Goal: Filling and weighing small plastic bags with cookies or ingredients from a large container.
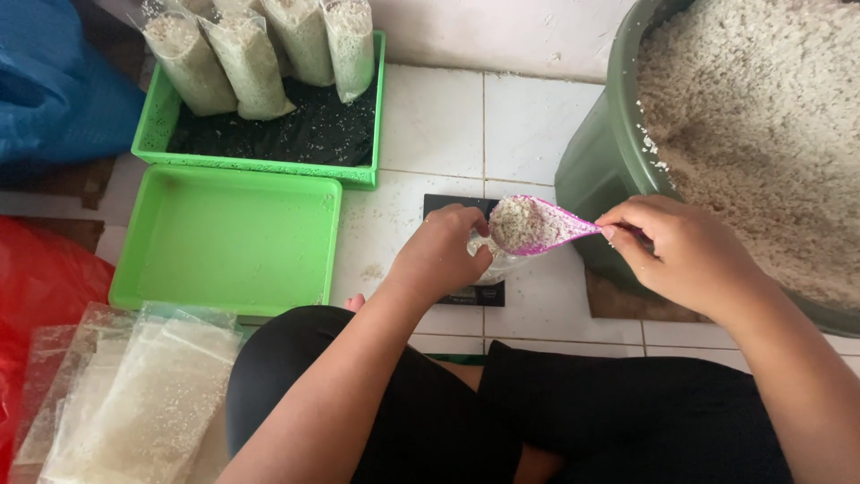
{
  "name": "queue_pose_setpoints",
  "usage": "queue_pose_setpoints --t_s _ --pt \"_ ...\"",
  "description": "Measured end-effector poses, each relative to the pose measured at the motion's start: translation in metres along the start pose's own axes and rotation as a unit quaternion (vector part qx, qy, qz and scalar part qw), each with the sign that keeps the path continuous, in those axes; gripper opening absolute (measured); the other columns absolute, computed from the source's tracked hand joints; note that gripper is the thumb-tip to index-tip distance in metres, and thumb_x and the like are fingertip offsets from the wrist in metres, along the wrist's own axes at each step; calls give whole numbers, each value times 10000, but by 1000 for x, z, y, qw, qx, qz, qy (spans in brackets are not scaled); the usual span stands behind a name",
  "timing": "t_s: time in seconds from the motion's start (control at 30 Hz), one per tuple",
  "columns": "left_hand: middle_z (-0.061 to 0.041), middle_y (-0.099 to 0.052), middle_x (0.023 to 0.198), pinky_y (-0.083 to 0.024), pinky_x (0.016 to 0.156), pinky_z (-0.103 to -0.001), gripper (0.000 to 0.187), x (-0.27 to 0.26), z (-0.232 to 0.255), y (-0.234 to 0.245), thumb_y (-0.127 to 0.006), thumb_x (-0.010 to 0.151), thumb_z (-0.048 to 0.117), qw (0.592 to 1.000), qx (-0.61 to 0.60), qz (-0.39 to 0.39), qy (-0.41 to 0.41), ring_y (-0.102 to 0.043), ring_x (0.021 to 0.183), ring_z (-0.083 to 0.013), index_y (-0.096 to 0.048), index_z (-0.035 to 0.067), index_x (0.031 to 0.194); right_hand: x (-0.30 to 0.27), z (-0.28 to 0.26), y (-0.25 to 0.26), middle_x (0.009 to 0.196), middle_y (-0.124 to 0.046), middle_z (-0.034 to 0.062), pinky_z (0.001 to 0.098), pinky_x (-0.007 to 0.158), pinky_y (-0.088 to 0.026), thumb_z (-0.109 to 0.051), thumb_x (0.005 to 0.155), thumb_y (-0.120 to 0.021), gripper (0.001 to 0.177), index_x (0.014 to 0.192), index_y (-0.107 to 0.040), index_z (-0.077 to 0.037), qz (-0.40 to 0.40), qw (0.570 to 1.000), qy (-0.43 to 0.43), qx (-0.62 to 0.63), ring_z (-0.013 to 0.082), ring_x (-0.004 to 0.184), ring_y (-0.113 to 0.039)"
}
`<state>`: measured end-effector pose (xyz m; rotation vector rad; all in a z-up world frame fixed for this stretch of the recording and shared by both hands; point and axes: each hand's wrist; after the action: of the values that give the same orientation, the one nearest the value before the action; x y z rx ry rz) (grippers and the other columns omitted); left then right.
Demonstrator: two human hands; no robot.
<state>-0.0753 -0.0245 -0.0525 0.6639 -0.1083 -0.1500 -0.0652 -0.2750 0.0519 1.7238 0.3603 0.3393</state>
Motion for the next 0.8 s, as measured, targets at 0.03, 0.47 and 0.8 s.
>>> queue_pose_setpoints --t_s 0.03,0.47,0.8 --pt "-78 -681 909 -532 682 -372 208 0 -1 -2 -688 700 145 1000 0 0 1 -637 772 -267 -685 96 901 1 -1 0 872 -729 -23 315 490 -467 -151 883 -658 123 986 -720 -127 -1 1000 0 0 181 538 -616" --pt "-134 -671 925 -559 686 -345 296 -2 5 -4 -695 694 115 999 -12 34 38 -657 770 -264 -686 27 977 8 0 -1 857 -710 -11 329 644 -525 -115 861 -662 110 953 -722 -113 -6 997 56 -50 189 700 -646" --pt "-130 -661 960 -553 710 -344 366 -3 10 0 -699 704 118 999 -9 12 47 -651 794 -254 -653 20 1054 2 -7 -14 903 -678 -8 291 751 -500 -159 914 -610 215 1120 -673 -165 22 945 192 -264 122 811 -620"
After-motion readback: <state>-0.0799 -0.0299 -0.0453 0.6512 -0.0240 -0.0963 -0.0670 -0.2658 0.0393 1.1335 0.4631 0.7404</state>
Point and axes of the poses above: each hand's wrist, its own x-axis towards the middle knuckle, its own y-axis out of the back of the hand, z = x × y
